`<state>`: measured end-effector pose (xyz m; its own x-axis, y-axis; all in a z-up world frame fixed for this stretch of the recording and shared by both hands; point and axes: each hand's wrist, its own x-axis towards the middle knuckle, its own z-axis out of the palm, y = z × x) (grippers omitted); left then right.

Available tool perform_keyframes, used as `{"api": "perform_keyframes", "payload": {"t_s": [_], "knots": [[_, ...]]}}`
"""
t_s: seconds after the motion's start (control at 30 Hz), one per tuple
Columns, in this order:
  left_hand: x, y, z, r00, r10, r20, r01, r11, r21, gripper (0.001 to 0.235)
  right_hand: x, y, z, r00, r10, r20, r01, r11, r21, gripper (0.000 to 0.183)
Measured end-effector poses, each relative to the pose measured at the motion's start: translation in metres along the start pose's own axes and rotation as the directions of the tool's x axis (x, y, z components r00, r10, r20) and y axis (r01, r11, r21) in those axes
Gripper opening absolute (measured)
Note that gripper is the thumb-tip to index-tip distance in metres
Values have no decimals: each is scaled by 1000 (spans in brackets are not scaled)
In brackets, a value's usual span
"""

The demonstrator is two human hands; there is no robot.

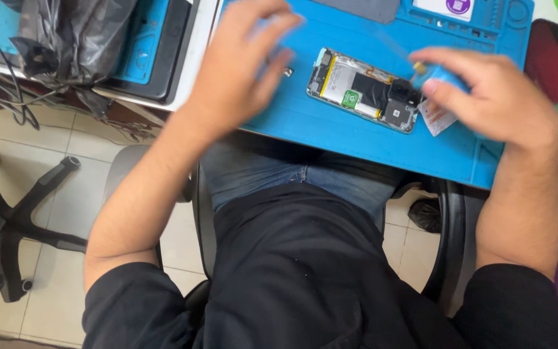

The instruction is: The person removes the back cover of a smartphone and uses a blue electric screwdriver to unscrew multiple screws from the internal frame. The person then repositions the phone and continues unscrewing additional screws around the camera module and battery area.

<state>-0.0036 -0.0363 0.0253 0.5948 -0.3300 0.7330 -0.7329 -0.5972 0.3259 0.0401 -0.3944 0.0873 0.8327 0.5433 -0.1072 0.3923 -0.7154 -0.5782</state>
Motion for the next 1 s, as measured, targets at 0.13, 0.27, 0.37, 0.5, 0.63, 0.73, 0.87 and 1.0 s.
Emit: {"api": "perform_keyframes", "payload": {"t_s": [0.13, 0.27, 0.37, 0.5, 0.63, 0.73, 0.87, 1.0], "knots": [[19, 30, 22, 971, 233, 52, -235, 971, 37, 34, -4, -13, 4, 977, -125, 170, 153, 975, -164, 44], [34, 47, 34, 944, 287, 163, -287, 958, -24, 24, -11, -15, 3, 964, -155, 216, 185, 974, -129, 44], [38, 51, 32, 943, 288, 166, -282, 957, -59, 20, -20, -5, 5, 967, -186, 176, 202, 976, -76, 45], [45, 58, 26, 935, 308, 178, -299, 951, -78, 23, -32, 7, 4, 956, -256, 144, 255, 967, 29, 46], [50, 66, 19, 907, 373, 194, -369, 927, -58, 25, -36, 9, 2, 947, -269, 176, 260, 963, 74, 46], [49, 70, 18, 902, 362, 237, -372, 928, -3, 24, -38, 8, 3, 934, -298, 198, 283, 954, 101, 46], [52, 69, 12, 877, 424, 228, -422, 905, -56, 30, -45, 3, 5, 923, -310, 228, 290, 950, 118, 46], [51, 68, 4, 892, 406, 197, -394, 914, -99, 28, -49, -5, 8, 903, -380, 200, 359, 924, 134, 45]]}}
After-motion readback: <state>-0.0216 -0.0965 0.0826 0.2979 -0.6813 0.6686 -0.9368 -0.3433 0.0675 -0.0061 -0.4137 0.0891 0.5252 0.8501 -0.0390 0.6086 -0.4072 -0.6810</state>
